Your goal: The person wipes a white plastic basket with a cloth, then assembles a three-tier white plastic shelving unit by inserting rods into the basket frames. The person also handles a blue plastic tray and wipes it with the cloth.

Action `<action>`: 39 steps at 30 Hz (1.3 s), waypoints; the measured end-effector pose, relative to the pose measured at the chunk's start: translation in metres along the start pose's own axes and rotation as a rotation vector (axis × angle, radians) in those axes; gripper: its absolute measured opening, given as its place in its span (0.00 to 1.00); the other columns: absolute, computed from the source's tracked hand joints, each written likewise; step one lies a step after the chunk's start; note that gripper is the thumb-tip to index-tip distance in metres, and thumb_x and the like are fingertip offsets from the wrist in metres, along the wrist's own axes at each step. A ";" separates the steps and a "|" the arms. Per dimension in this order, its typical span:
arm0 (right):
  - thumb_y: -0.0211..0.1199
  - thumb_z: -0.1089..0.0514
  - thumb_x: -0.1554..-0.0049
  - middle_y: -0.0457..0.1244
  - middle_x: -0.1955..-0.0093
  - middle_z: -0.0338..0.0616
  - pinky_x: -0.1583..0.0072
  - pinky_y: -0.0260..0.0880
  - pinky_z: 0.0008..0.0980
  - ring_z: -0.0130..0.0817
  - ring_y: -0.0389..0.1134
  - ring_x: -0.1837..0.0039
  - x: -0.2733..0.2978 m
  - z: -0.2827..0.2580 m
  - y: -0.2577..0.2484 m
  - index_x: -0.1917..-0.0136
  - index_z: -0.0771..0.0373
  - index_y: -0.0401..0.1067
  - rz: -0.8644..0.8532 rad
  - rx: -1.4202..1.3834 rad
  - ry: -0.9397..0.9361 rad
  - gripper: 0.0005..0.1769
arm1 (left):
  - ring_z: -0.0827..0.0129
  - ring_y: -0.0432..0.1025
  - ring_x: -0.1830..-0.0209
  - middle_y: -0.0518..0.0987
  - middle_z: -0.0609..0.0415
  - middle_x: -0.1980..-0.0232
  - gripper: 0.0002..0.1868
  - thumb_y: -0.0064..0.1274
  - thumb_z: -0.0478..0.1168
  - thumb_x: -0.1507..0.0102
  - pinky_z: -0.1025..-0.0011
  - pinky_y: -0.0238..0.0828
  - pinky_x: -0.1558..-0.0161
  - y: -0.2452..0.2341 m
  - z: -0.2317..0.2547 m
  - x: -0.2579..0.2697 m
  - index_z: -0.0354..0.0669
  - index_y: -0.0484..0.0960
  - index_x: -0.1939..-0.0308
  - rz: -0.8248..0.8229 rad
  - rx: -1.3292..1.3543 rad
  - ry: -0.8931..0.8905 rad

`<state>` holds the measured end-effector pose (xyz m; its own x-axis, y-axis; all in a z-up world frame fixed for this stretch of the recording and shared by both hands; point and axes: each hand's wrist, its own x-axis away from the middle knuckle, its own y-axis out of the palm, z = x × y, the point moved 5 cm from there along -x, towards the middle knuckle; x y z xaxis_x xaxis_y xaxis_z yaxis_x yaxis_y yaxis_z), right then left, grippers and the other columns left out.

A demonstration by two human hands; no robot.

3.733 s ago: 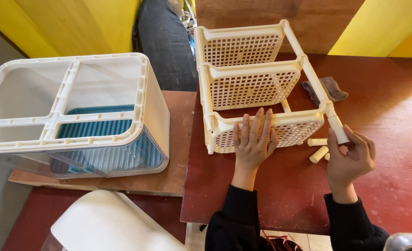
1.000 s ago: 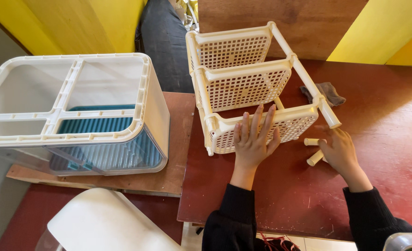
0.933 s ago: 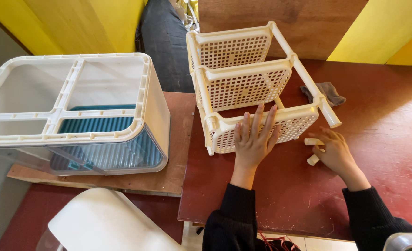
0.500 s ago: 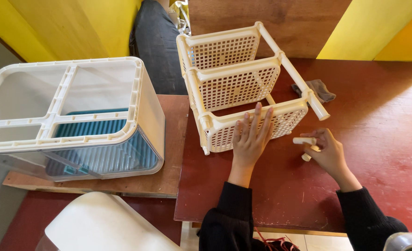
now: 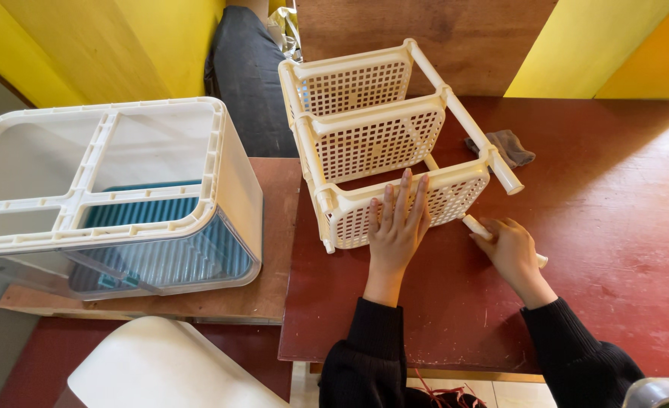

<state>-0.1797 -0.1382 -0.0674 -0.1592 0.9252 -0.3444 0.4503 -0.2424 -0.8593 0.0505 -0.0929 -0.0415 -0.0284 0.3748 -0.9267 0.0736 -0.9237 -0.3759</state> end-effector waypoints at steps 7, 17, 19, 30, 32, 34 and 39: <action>0.67 0.46 0.43 0.70 0.56 0.45 0.47 0.69 0.42 0.41 0.70 0.52 0.003 -0.003 0.015 0.44 0.62 0.80 -0.007 0.070 -0.005 0.21 | 0.62 0.42 0.14 0.59 0.61 0.17 0.26 0.43 0.58 0.24 0.58 0.31 0.16 0.003 0.001 0.002 0.69 0.66 0.22 -0.015 0.016 -0.002; 0.64 0.44 0.38 0.70 0.51 0.48 0.39 0.64 0.46 0.46 0.68 0.44 -0.003 -0.010 0.031 0.42 0.65 0.79 0.056 0.117 -0.034 0.23 | 0.57 0.53 0.19 0.67 0.54 0.23 0.27 0.48 0.52 0.30 0.51 0.38 0.19 -0.024 0.000 -0.025 0.55 0.74 0.27 -0.005 0.113 -0.066; 0.66 0.43 0.43 0.69 0.51 0.52 0.41 0.65 0.46 0.48 0.68 0.45 -0.002 -0.014 0.026 0.41 0.66 0.78 0.062 0.101 -0.063 0.27 | 0.54 0.58 0.25 0.71 0.53 0.30 0.25 0.48 0.51 0.31 0.47 0.42 0.21 -0.030 0.005 -0.039 0.51 0.77 0.31 0.004 0.100 -0.099; 0.68 0.53 0.42 0.68 0.53 0.53 0.46 0.71 0.44 0.48 0.70 0.51 0.006 -0.017 0.023 0.41 0.66 0.78 0.086 -0.088 0.061 0.19 | 0.62 0.65 0.85 0.69 0.55 0.83 0.27 0.52 0.55 0.32 0.64 0.61 0.74 0.006 0.018 -0.102 0.48 0.68 0.82 -0.071 0.273 -0.052; 0.67 0.54 0.41 0.68 0.53 0.52 0.44 0.70 0.45 0.48 0.69 0.49 0.006 -0.016 0.027 0.41 0.66 0.78 0.099 -0.049 0.011 0.18 | 0.62 0.65 0.86 0.68 0.56 0.85 0.28 0.53 0.56 0.31 0.65 0.61 0.76 0.011 0.019 -0.097 0.49 0.68 0.82 -0.129 0.277 -0.043; 0.66 0.55 0.40 0.69 0.53 0.51 0.43 0.68 0.45 0.48 0.69 0.47 0.006 -0.015 0.030 0.41 0.67 0.78 0.120 -0.018 -0.026 0.17 | 0.63 0.65 0.87 0.67 0.57 0.86 0.29 0.53 0.58 0.31 0.66 0.60 0.77 0.015 0.020 -0.094 0.49 0.68 0.82 -0.153 0.282 -0.042; 0.67 0.54 0.40 0.69 0.53 0.50 0.44 0.66 0.43 0.46 0.68 0.46 0.006 -0.011 0.037 0.42 0.66 0.79 0.158 0.038 -0.047 0.17 | 0.64 0.61 0.90 0.65 0.57 0.88 0.32 0.53 0.61 0.32 0.67 0.57 0.80 0.017 0.020 -0.095 0.49 0.66 0.85 -0.129 0.302 -0.063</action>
<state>-0.1543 -0.1387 -0.0970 -0.1305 0.8600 -0.4933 0.4395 -0.3958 -0.8064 0.0345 -0.1456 0.0400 -0.0802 0.4931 -0.8663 -0.2332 -0.8542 -0.4646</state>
